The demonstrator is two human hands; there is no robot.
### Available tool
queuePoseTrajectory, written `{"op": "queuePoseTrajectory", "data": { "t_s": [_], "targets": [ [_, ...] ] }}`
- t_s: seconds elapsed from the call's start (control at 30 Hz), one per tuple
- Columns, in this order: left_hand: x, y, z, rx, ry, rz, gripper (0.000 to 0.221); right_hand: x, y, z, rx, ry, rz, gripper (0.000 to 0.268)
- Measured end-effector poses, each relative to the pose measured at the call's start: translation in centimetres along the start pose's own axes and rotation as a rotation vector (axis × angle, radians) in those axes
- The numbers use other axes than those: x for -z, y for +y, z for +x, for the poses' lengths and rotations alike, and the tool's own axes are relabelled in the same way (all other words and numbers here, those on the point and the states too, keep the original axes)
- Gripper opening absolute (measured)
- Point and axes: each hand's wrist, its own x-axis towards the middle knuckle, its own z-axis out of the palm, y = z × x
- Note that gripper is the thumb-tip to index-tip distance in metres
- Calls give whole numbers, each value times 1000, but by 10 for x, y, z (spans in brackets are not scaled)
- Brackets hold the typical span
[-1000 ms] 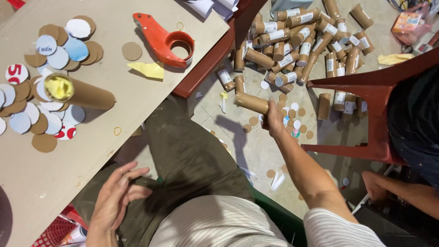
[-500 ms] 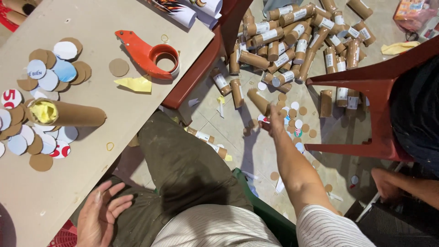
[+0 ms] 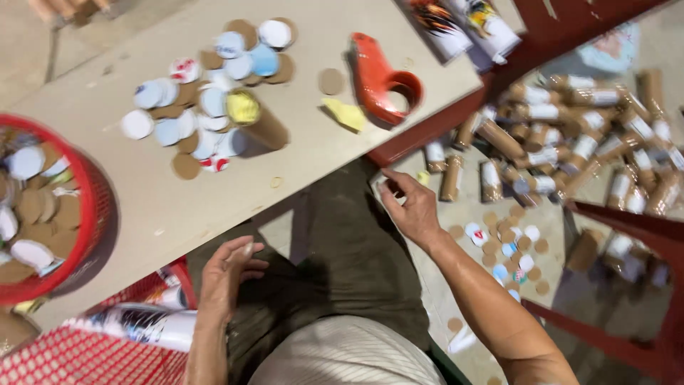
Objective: Assembling and capping cardboard tubes with cardboard discs and rubber bands.
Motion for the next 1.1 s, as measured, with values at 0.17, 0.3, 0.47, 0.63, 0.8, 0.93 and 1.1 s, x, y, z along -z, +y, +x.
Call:
{"op": "queuePoseTrajectory", "data": {
  "t_s": [0.17, 0.3, 0.47, 0.63, 0.8, 0.93, 1.1],
  "targets": [
    [5, 53, -7, -207, 217, 303, 33, -55, -74, 70, 58, -201, -25, 49],
    [11, 95, 14, -397, 353, 331, 38, -96, -112, 118, 38, -201, -60, 98],
    [34, 126, 65, -445, 467, 784, 49, -150, -103, 145, -136, -352, -92, 90],
    [50, 120, 110, -522, 464, 1060, 61, -175, -83, 117, -86, -329, -28, 72],
    [49, 106, 111, -617, 448, 1127, 47, -173, -121, 81, -74, -428, 162, 72],
    [57, 103, 97, -561, 501, 1120, 52, -192, -113, 71, -34, -401, 186, 80],
    [45, 130, 55, -401, 473, 858, 60, -178, -124, 76, -70, -436, 178, 72]
  ]
}}
